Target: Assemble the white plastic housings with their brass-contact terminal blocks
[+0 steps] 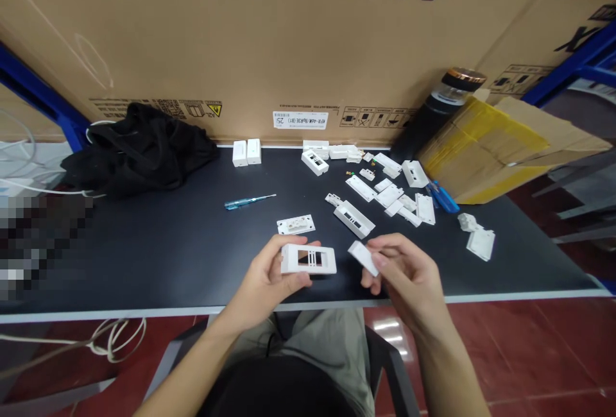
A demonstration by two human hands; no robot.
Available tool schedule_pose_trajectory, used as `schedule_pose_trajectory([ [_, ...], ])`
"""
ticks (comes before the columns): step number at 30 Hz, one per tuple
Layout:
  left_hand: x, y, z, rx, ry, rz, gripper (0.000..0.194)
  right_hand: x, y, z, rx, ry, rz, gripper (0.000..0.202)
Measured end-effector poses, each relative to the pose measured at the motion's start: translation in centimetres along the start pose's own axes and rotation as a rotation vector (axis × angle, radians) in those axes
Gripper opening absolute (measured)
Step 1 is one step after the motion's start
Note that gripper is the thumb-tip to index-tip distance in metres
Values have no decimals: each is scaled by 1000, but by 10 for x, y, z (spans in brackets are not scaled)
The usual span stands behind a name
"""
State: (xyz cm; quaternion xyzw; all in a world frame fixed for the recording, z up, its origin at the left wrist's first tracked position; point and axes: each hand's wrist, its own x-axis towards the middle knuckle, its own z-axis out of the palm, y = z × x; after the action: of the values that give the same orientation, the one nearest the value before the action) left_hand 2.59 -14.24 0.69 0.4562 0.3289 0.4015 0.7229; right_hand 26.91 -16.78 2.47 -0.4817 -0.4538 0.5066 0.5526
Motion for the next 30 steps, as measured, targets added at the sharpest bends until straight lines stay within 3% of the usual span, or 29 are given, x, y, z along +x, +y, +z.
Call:
schedule_pose_trajectory([
  [5,0,-1,0,-54,6,-59,37,-2,-3,16,22,-139,65,42],
  [7,1,-2,0,-67,27,-59,37,-2,-7,21,0,-170,90,37],
  [11,2,-3,1,-68,70,-52,39,-2,-12,32,-27,-21,82,17],
  [16,2,-5,1,-133,60,-22,30,-5,-6,50,-24,102,52,22],
  [23,-1,-12,-4,-148,47,53,22,-12,6,75,23,108,-8,14],
  [30,-2,-7,-2,-28,83,33,34,-11,1,69,-158,-8,-148,21],
])
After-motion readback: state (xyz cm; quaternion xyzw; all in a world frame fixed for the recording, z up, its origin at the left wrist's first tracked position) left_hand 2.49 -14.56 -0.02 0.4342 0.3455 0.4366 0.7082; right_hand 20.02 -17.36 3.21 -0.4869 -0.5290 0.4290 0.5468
